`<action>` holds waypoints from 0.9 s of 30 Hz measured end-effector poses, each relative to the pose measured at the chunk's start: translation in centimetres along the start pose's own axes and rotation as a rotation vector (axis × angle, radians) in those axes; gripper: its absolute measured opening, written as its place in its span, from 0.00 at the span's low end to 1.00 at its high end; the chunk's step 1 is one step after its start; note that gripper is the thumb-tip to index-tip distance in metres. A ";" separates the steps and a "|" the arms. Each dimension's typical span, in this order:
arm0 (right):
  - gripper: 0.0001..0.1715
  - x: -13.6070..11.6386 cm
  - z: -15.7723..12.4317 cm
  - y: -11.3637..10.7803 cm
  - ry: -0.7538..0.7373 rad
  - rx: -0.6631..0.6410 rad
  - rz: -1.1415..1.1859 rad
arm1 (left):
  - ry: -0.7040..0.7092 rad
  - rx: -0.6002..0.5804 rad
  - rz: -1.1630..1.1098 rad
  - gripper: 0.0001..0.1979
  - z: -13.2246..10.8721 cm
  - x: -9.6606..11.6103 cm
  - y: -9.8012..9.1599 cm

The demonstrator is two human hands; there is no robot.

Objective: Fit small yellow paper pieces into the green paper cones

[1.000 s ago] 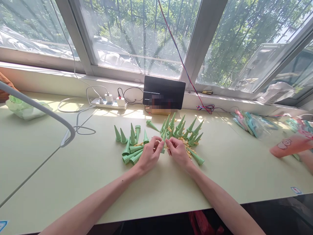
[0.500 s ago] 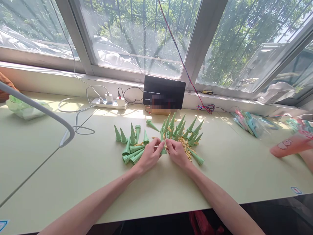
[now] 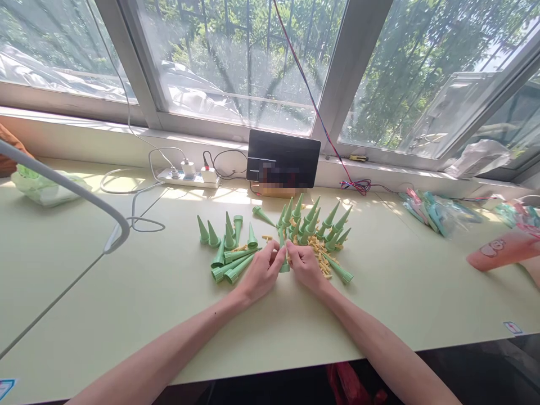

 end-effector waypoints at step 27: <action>0.33 0.9 0.0 1.3 0.128 -0.019 0.362 | 0.097 0.023 0.377 0.15 -0.4 0.5 0.1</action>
Point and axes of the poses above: each hand's wrist, its own z-axis towards the middle knuckle, its own y-axis out of the palm, x = y × z, the point moved 6 cm from there along z, towards the middle knuckle, and after that the axes turned 15 degrees about -x, right-handed, at the moved point
